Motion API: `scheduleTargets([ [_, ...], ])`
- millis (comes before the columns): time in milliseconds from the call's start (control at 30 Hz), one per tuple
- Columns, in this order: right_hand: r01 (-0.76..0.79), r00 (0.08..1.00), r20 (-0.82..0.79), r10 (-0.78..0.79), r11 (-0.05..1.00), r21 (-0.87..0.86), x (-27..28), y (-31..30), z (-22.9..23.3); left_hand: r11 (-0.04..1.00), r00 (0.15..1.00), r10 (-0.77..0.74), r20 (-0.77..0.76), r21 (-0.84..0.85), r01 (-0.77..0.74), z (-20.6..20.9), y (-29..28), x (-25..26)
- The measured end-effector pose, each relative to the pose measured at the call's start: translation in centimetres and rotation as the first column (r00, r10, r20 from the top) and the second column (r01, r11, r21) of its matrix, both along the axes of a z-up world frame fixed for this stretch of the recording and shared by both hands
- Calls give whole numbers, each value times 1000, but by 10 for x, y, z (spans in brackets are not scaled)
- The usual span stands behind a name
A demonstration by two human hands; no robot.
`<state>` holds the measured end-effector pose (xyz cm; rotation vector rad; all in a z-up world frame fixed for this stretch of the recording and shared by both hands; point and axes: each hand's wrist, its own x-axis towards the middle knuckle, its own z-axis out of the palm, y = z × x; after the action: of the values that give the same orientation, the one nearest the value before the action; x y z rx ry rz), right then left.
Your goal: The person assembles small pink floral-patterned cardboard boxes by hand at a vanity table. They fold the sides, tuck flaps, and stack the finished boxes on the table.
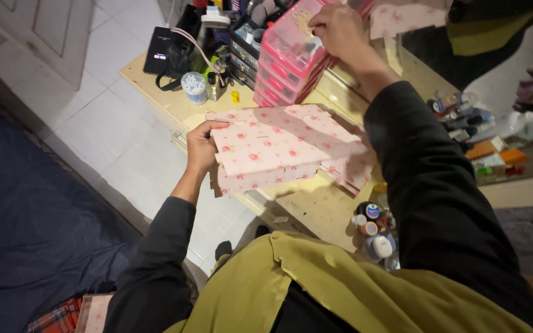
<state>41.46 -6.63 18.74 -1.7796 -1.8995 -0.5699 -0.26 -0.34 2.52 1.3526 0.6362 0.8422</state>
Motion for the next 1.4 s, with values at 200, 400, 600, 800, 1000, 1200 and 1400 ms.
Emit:
scheduleTargets([
  [200, 39, 992, 125, -28, 996, -81, 1, 30, -9, 883, 997, 76, -7, 466, -64, 29, -16, -8],
  [400, 222, 959, -126, -253, 950, -220, 0, 42, -16, 866, 1000, 28, -1, 499, -24, 39, -18, -8],
  [600, 92, 990, -103, -96, 995, -43, -27, 32, 5, 832, 1000, -12, -11, 555, 16, 51, -17, 1],
  [800, -266, 937, -203, 286, 956, 121, -139, -23, -22, 820, 998, -64, -1, 569, 53, 64, -16, 5],
  [1000, -542, 825, -254, 505, 834, -105, -198, -44, -21, 793, 995, -99, 18, 605, 68, 77, -17, 11],
  [1200, -544, 833, -205, 514, 829, -130, -204, -53, -14, 799, 996, -91, 11, 598, 67, 78, -16, 13],
  [1400, -559, 828, -60, 557, 815, -151, -200, -59, -13, 788, 995, -95, 30, 613, 57, 72, -13, 13],
])
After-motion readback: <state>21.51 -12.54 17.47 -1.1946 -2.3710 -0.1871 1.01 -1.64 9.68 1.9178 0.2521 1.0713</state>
